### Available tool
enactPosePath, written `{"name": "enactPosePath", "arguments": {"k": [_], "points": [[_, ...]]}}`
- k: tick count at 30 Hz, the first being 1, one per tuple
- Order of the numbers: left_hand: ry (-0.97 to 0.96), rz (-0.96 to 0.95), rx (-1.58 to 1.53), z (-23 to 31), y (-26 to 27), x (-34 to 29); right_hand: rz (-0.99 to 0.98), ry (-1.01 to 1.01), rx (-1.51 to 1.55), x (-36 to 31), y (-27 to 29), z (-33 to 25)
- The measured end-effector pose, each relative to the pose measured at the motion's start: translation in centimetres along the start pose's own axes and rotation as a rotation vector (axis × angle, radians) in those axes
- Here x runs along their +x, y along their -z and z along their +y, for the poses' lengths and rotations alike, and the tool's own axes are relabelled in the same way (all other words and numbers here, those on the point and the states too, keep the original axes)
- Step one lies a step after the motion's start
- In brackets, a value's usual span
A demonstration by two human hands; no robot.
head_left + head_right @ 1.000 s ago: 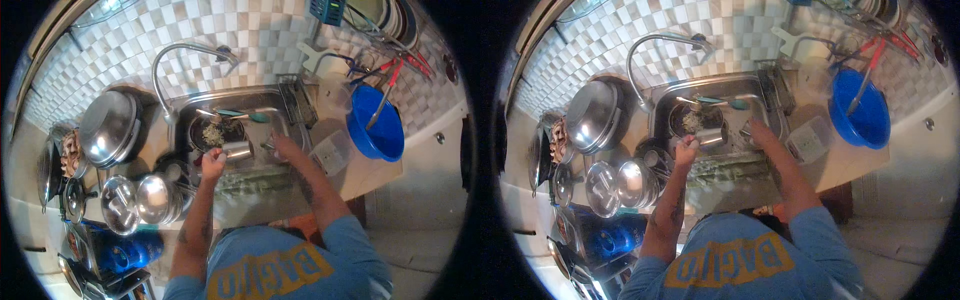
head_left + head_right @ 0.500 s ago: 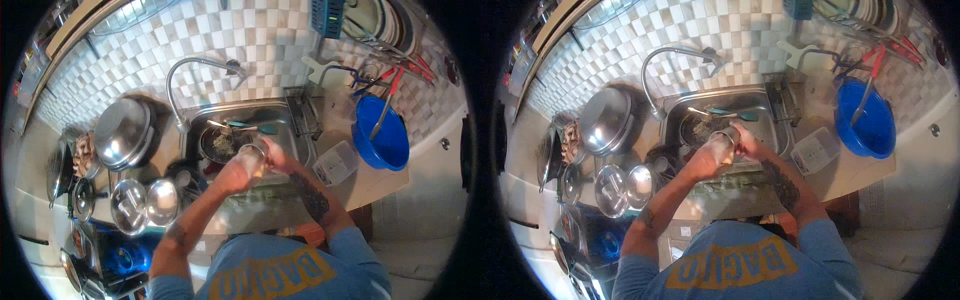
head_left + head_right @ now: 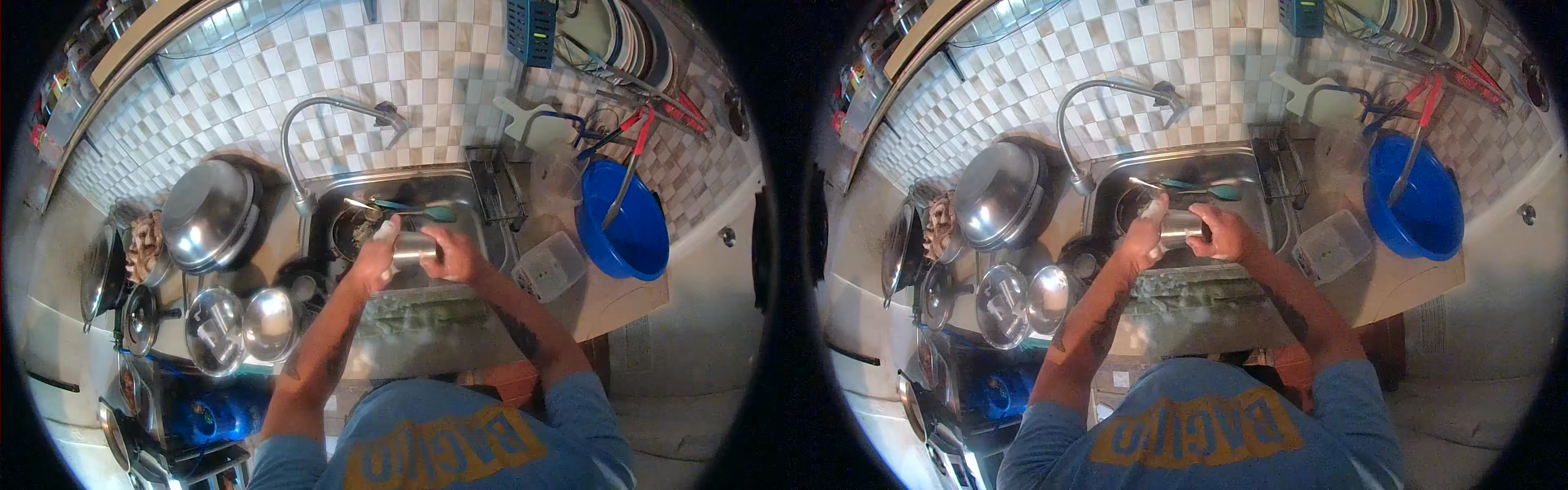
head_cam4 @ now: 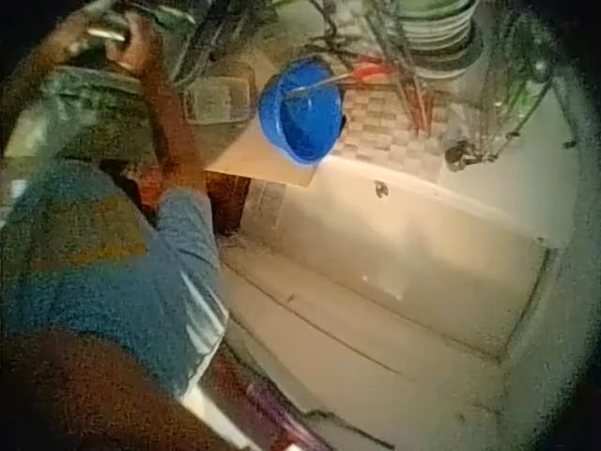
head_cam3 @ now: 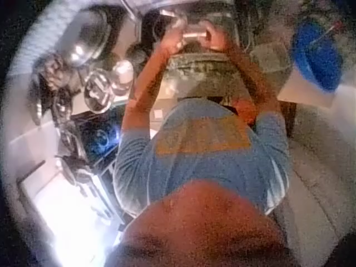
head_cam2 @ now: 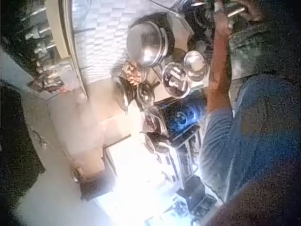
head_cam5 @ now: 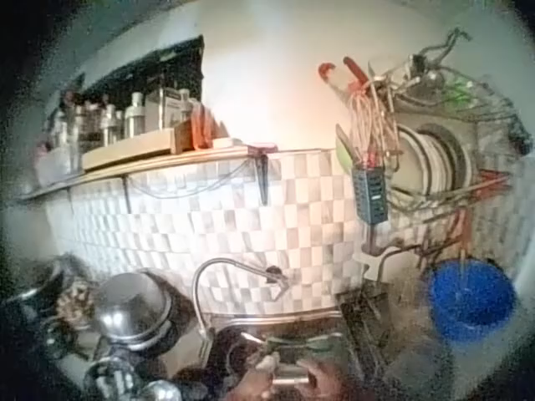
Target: Washing and scrubbing pans and containers in a sink.
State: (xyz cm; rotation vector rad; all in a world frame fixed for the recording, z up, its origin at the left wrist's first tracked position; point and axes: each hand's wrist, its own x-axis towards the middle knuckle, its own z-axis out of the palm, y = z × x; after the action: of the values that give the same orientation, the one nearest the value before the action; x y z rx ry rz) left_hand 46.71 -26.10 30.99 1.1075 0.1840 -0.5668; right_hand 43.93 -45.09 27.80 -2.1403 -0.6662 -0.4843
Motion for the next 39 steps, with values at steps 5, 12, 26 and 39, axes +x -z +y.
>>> {"name": "enactPosePath", "arguments": {"k": [5,12,26,39], "points": [[-0.655,-0.013,1.277,-3.0,7.6,4.5,-0.214,-0.036,0.003,2.7,-3.7,-4.9],[-1.208,0.181,0.92,-2.8,0.1,-0.1,0.084,-1.1,1.283,1.1,-6.3,-2.0],[-0.873,0.263,0.535,1.6,0.7,0.4,0.124,-0.707,1.689,1.7,-7.6,-7.3],[-1.354,0.047,1.639,4.2,1.9,-4.5,-0.603,-0.197,0.441,5.7,-4.4,-1.5]]}}
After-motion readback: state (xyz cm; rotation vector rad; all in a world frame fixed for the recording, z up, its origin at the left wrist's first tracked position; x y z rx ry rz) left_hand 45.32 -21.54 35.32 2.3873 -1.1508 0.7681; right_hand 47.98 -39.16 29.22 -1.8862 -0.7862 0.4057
